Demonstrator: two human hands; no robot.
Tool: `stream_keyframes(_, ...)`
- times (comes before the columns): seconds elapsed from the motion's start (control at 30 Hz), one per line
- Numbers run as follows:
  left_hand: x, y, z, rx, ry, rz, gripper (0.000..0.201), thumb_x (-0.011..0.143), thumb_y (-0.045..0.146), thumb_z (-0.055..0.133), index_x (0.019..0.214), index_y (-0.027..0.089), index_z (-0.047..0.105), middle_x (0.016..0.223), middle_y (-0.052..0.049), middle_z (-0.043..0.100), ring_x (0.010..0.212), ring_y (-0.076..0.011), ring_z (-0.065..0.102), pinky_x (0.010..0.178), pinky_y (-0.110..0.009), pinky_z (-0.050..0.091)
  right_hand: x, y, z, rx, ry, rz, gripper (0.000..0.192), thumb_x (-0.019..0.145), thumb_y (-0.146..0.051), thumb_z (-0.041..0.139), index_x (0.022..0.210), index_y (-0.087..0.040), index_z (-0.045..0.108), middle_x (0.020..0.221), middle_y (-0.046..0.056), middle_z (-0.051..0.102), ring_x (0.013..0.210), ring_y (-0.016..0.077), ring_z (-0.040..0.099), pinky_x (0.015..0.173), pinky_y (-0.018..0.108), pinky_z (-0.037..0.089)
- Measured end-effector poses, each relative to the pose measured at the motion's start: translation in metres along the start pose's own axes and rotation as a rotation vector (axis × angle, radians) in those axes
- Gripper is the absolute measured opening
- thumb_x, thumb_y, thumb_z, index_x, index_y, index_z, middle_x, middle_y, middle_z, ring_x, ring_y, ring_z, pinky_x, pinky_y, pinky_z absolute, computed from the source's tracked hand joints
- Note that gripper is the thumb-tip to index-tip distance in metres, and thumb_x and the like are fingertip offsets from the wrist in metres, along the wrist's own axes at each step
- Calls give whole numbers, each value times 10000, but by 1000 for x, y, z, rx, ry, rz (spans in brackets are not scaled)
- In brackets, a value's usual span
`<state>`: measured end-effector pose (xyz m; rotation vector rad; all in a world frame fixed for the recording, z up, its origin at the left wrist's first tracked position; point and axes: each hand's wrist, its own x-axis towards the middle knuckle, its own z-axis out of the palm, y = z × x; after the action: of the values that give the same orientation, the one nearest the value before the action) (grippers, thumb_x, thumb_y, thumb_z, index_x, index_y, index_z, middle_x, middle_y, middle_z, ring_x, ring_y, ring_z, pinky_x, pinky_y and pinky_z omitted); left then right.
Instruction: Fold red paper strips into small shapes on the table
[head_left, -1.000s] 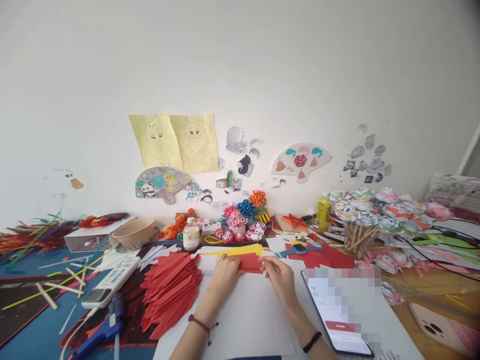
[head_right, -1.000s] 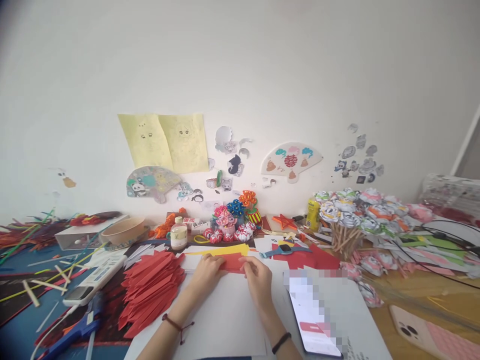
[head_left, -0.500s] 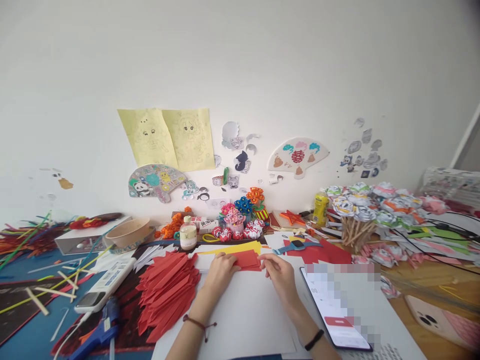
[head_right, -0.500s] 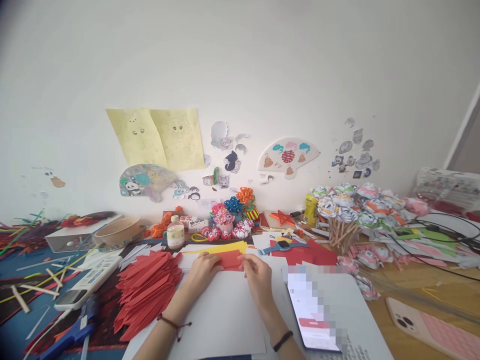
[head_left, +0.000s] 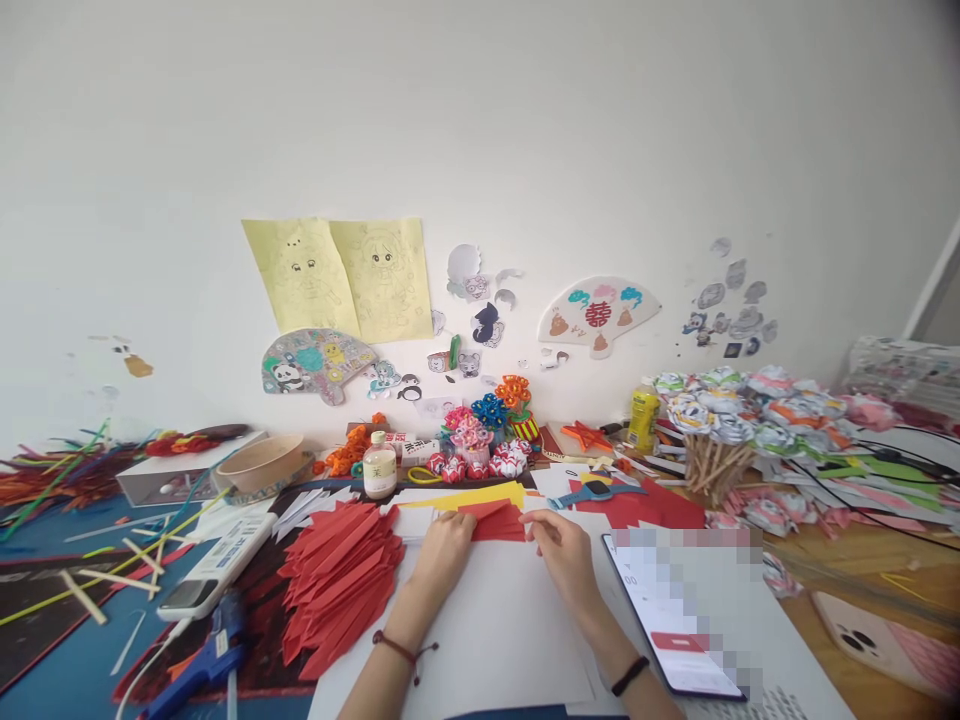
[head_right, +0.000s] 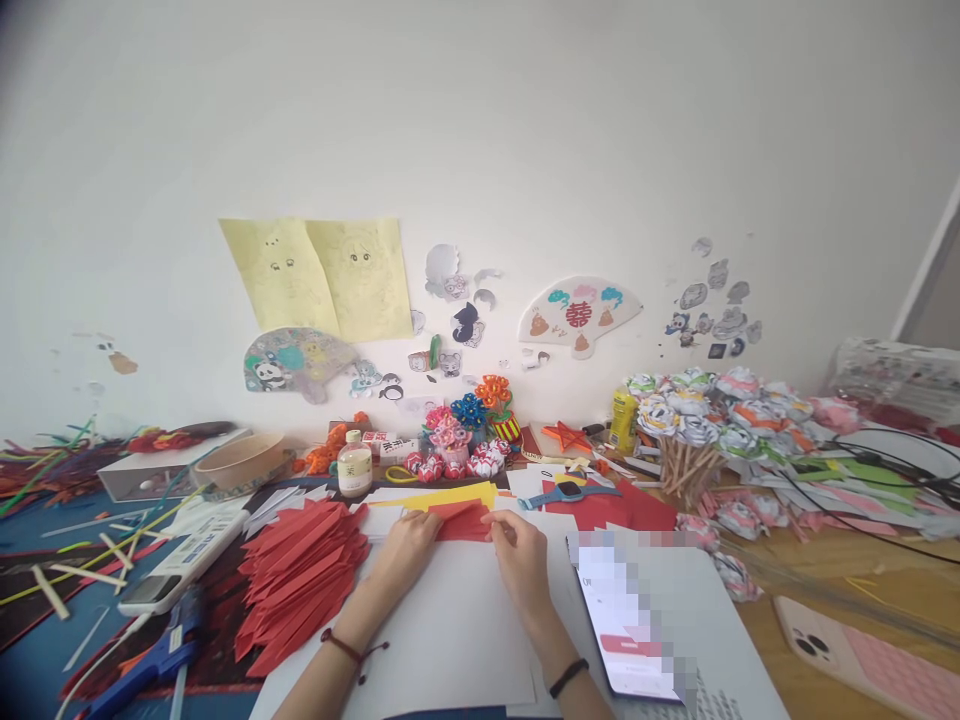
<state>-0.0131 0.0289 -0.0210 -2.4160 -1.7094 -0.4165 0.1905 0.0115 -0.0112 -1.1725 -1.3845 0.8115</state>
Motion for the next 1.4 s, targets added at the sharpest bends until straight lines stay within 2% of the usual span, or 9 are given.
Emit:
stream_keyframes(0.17,2,-1,3,7,18,-17,218,881,109,418,792,148,613,752,-83,642,762,-201,580,691,-283,393,1,1,1,-53,-27,-18,242,762,-264,471,803,-173,691,642,36,656,585,187,592,549,260,437)
stream_keyframes(0.37,0,-4,-6,-62,10,58,207,902,203,471,789,174,641,778,-57,686,769,-201,604,733,-292,409,0,4,6,-165,-79,-58,236,770,-247,449,781,-186,677,682,35,675,602,191,610,567,265,435)
stream_keyframes(0.47,0,-10,-12,-105,12,89,146,875,232,538,965,197,647,985,-54,696,898,-200,610,805,-286,417,-1,5,7,-201,-95,-93,243,772,-225,434,779,-188,674,695,35,677,619,191,614,601,271,438)
stream_keyframes(0.57,0,-16,-15,-120,29,95,298,842,268,596,1136,216,595,1205,-66,622,1087,-226,544,934,-332,370,-2,4,7,-214,-110,-106,248,775,-218,426,781,-187,672,689,35,672,621,191,613,610,270,439)
stream_keyframes(0.7,0,-19,-13,-109,33,53,474,801,331,644,1235,183,525,1296,-117,554,1179,-270,483,987,-389,320,-2,5,7,-218,-132,-115,249,784,-219,420,781,-188,667,687,34,669,616,188,612,601,264,435)
stream_keyframes(0.87,0,-19,-12,-91,6,19,406,805,374,632,1169,202,573,1143,-112,645,1122,-267,525,969,-388,308,-2,7,9,-226,-147,-117,241,777,-207,423,772,-190,664,675,25,661,614,182,611,602,257,433)
stream_keyframes(1.2,0,-18,-21,-71,27,22,310,838,347,590,1115,215,627,992,-95,676,985,-235,571,894,-361,325,-5,6,10,-225,-183,-146,258,748,-188,413,775,-187,670,615,19,631,580,187,596,580,264,432)
stream_keyframes(1.33,1,-19,-22,-47,49,41,195,875,299,532,972,220,682,942,-81,681,933,-215,585,862,-347,337,-6,5,11,-221,-186,-142,260,744,-190,416,774,-191,674,614,21,638,573,190,593,585,272,441)
stream_keyframes(1.4,1,-18,-20,-24,65,48,206,893,237,490,885,209,693,886,-77,683,882,-205,597,857,-347,336,-6,4,12,-225,-184,-141,258,743,-193,421,769,-191,677,615,23,642,571,191,592,590,274,445)
